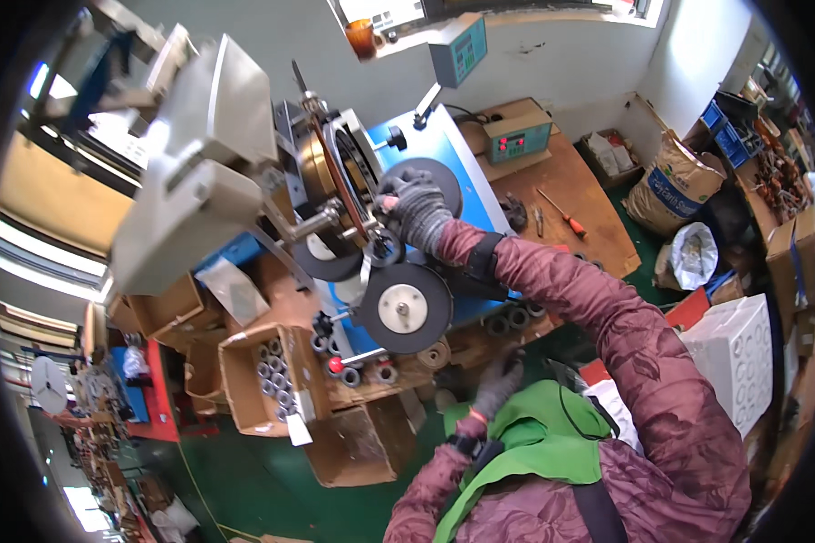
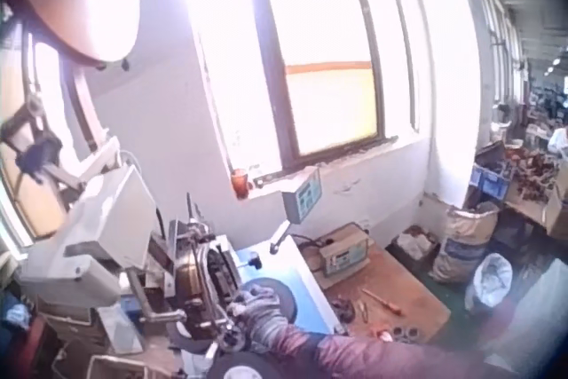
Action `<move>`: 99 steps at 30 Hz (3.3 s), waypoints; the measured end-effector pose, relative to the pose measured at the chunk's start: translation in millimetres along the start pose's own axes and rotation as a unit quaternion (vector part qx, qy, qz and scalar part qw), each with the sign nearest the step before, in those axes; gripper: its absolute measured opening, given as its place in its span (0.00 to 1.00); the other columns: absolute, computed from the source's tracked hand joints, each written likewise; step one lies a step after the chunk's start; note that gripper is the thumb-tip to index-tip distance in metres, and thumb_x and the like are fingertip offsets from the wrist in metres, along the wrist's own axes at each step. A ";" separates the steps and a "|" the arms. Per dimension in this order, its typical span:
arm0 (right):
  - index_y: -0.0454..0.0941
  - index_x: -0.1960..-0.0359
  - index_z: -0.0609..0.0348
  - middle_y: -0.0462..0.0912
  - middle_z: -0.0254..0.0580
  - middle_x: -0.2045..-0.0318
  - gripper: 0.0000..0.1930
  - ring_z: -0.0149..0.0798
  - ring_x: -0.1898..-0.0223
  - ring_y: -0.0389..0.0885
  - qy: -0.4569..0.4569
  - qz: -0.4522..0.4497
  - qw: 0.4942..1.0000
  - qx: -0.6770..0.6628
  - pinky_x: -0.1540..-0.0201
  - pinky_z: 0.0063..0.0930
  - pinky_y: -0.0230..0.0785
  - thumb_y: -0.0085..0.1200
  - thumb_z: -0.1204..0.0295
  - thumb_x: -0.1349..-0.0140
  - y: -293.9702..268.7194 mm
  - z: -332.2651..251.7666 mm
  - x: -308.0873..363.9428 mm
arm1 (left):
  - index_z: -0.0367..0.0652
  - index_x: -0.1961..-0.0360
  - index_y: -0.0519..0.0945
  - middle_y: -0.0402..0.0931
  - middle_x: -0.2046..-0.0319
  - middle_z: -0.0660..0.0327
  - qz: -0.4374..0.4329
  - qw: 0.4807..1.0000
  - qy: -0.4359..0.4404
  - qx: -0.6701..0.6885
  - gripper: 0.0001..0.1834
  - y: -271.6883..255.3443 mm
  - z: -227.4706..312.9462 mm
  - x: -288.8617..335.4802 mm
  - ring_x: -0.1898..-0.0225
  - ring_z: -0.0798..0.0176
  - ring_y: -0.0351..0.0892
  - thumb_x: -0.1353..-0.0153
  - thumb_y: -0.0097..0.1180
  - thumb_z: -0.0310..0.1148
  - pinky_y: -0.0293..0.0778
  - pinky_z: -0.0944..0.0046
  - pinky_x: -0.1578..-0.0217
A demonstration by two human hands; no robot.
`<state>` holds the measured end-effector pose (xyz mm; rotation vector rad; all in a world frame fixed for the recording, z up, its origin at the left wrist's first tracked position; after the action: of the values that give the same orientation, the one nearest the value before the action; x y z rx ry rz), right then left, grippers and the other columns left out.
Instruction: The person picks up a metal ring, wraps tape around it by hand, and places it into a machine. They pull a lever to rotate the ring against the rollers, remove it, and place the finished ring onto a tray.
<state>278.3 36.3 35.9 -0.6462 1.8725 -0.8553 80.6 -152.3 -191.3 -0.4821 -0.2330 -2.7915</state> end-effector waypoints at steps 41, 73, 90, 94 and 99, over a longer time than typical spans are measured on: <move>0.80 0.68 0.39 0.78 0.34 0.60 0.09 0.42 0.54 0.72 0.025 -0.037 0.999 0.030 0.55 0.40 0.65 0.54 0.61 0.54 -3.8 10.5 11.5 | 0.41 0.60 0.72 0.78 0.71 0.54 0.270 0.880 -0.343 0.184 0.12 -246.1 -305.2 188.6 0.72 0.55 0.80 0.46 0.53 0.31 0.78 0.58 0.70; 0.79 0.67 0.48 0.76 0.40 0.60 0.13 0.43 0.53 0.70 -0.020 -0.085 0.996 0.015 0.53 0.40 0.60 0.51 0.59 0.51 -2.6 -6.5 16.2 | 0.43 0.56 0.69 0.68 0.48 0.53 0.451 0.800 -0.276 0.283 0.17 -257.3 -325.6 238.2 0.45 0.43 0.65 0.38 0.38 0.43 0.58 0.41 0.45; 0.79 0.69 0.51 0.77 0.42 0.60 0.11 0.46 0.53 0.71 0.006 -0.076 0.997 0.013 0.51 0.40 0.60 0.50 0.63 0.51 -2.3 0.2 15.4 | 0.49 0.74 0.67 0.67 0.72 0.58 0.429 0.799 -0.238 0.348 0.04 -236.2 -303.4 205.7 0.71 0.54 0.65 0.44 0.47 0.34 0.65 0.56 0.69; 0.79 0.69 0.50 0.77 0.42 0.60 0.11 0.46 0.53 0.71 -0.001 -0.065 0.998 0.002 0.50 0.40 0.60 0.51 0.62 0.51 -3.7 -4.3 15.9 | 0.49 0.74 0.66 0.68 0.72 0.57 0.401 0.804 -0.224 0.378 0.04 -237.9 -308.7 202.7 0.71 0.53 0.66 0.45 0.48 0.32 0.67 0.57 0.69; 0.76 0.76 0.53 0.76 0.40 0.69 0.10 0.47 0.62 0.73 -0.029 0.004 1.000 -0.004 0.58 0.41 0.64 0.59 0.65 0.60 -13.2 -3.8 17.4 | 0.46 0.68 0.69 0.71 0.64 0.53 0.384 0.817 -0.248 0.350 0.04 -242.0 -318.6 201.5 0.64 0.48 0.70 0.45 0.48 0.33 0.71 0.54 0.63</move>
<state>268.6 16.4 38.1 -0.6623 1.8267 -0.8162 -273.3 -43.2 -443.3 -0.8518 -0.9023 -1.5889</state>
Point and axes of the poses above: each hand's wrist, its own x-axis away from the middle knuckle, its own y-axis out of the palm, z = x × y, the point moved 8 cm from there along -x, towards the middle knuckle
